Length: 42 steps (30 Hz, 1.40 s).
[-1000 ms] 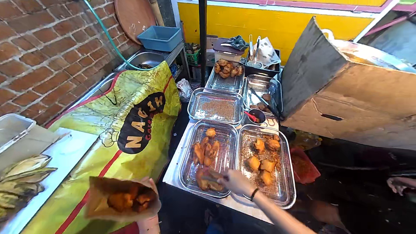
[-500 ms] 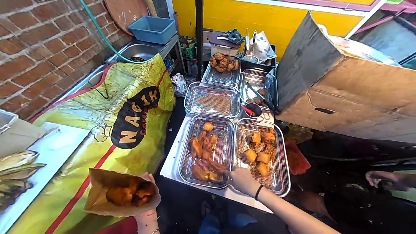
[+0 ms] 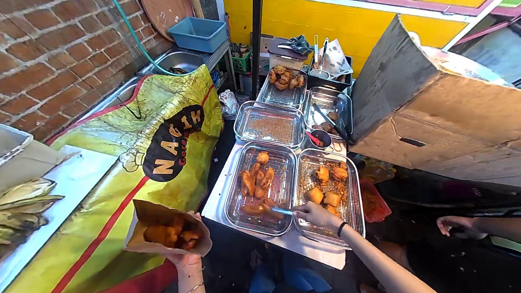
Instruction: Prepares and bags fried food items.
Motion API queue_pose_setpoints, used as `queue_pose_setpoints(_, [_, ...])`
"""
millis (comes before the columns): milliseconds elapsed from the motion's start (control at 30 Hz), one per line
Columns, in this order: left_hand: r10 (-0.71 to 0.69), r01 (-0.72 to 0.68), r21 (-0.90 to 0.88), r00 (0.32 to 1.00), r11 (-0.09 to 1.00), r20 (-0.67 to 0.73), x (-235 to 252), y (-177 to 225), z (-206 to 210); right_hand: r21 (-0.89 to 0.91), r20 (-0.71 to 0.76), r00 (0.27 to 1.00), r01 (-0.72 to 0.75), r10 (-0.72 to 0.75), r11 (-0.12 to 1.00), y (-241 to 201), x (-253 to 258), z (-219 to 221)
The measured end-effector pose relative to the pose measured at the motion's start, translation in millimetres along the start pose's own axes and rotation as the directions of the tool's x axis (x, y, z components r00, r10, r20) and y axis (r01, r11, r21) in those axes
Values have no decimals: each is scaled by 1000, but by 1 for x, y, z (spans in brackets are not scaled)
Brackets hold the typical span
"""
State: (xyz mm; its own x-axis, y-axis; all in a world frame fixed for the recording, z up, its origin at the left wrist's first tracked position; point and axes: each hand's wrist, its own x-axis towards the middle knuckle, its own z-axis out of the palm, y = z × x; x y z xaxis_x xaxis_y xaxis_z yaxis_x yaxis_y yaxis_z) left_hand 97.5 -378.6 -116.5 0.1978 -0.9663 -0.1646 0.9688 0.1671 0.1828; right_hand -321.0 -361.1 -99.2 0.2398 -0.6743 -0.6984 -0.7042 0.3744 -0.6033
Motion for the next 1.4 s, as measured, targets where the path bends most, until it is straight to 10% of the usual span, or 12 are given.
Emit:
queue_pose_setpoints(300, [-46,45,-37,999,998,-29,3,-18,6,391,-264,931,-136,253,910,-44,80,11])
queue_pose_setpoints(767, [3,13,107,989,994,-146,7,-29,-13,87,-372,919,176,-132,981,-18,-13,-36])
queue_pose_setpoints(967, [-10,-19,138,978,990,207,-2,-50,11,239,-127,847,532,-517,812,-88,-113,-81])
queue_pose_setpoints(1067, [-45,-42,227,930,973,364,6,-49,-22,68,-5,780,625,-626,778,-130,-134,-88])
queue_pose_setpoints(1267, [-39,147,474,973,868,-229,-22,-46,-20,-514,-47,864,410,-502,753,-219,-127,-44])
queue_pose_setpoints(1400, [-97,143,354,984,924,-146,-27,-60,-22,-672,-87,867,312,-491,671,-249,-110,0])
